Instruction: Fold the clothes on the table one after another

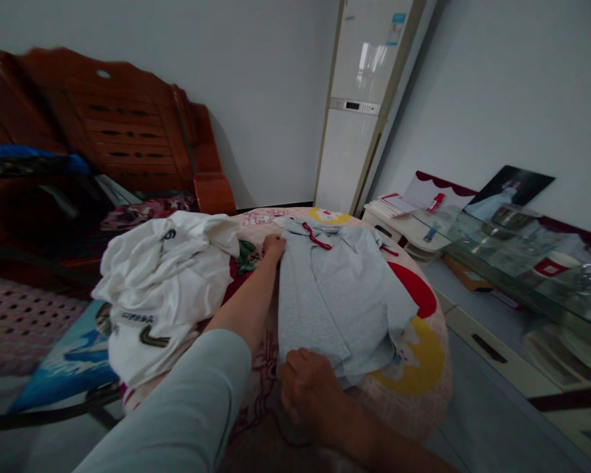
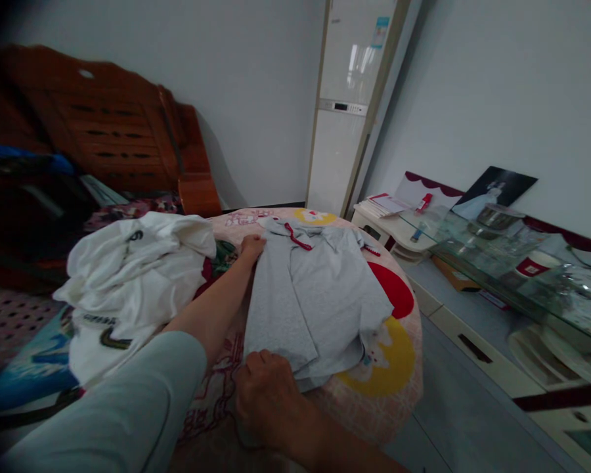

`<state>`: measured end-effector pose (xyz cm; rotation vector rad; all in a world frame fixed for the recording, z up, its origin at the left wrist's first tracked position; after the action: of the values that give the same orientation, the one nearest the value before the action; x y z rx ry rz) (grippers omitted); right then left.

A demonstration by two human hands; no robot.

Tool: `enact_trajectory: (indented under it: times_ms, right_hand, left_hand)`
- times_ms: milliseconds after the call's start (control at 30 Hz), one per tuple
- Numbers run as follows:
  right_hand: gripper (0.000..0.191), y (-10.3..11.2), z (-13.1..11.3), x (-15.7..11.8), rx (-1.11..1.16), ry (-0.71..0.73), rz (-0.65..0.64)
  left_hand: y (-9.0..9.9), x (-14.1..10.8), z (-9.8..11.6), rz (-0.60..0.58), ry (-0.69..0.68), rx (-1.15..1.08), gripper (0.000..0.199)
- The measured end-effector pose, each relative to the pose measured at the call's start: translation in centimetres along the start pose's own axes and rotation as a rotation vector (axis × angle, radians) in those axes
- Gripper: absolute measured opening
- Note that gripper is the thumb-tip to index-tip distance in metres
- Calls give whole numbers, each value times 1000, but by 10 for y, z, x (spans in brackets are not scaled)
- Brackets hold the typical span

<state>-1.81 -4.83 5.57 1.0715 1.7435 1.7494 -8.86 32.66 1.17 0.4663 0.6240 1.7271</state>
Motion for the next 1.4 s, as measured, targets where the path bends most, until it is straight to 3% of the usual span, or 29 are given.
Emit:
enact_trajectory:
  times_ms: [167, 300, 433, 533, 600, 700, 800, 867, 933, 1000, 1100, 1267, 1400]
  right_hand:
    - [2, -23, -40, 14, -10, 148, -1]
    - [8, -49, -56, 19, -15, 192, -33]
    - [8, -55, -54, 22, 27, 165, -113]
    - [14, -38, -44, 20, 124, 154, -112]
    - [17, -18, -25, 18, 208, 104, -48]
    - [21, 8, 33, 7, 287, -102, 83]
    - [19, 22, 102, -14, 222, -319, 181]
    - [18, 22, 143, -31, 144, -466, 194]
    - [17, 17, 171, -46, 137, -551, 188]
    - [18, 14, 183, -54, 196, -580, 205]
    - [18, 15, 174, -55, 241, -538, 238]
    - [18, 10, 124, -42, 300, -406, 173]
    - [22, 0, 106, -37, 346, -446, 130]
  left_hand:
    - [48, -3, -25, 87, -36, 68, 21]
    - [68, -10, -32, 134, -63, 130, 20]
    - [71, -22, -20, 167, -129, 229, 25]
    - [69, -39, 5, 219, -264, 262, 42]
    - [59, -59, 27, 211, -434, 263, 48]
    - [25, -95, 38, 52, -618, 310, 50]
    - [-6, -125, 22, -120, -650, 453, 59]
    - [-13, -138, 12, -172, -649, 532, 61]
    - [-13, -146, 8, -186, -653, 565, 61]
    - [-11, -149, 9, -183, -655, 561, 61]
    - [-8, -155, 11, -185, -654, 533, 63]
    - [-2, -170, 6, -168, -718, 490, 60]
    - [6, -186, -1, -183, -705, 482, 56]
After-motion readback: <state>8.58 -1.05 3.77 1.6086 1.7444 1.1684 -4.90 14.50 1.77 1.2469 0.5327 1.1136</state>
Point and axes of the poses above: each hand's wrist, its own x-axis towards the middle knuckle, its own y-axis out of the back of the hand, z = x × y, the point moved 10 cm from there along x, towards the middle knuckle, and after that the axes turned 4 degrees about -x, right-handed, at the moved point
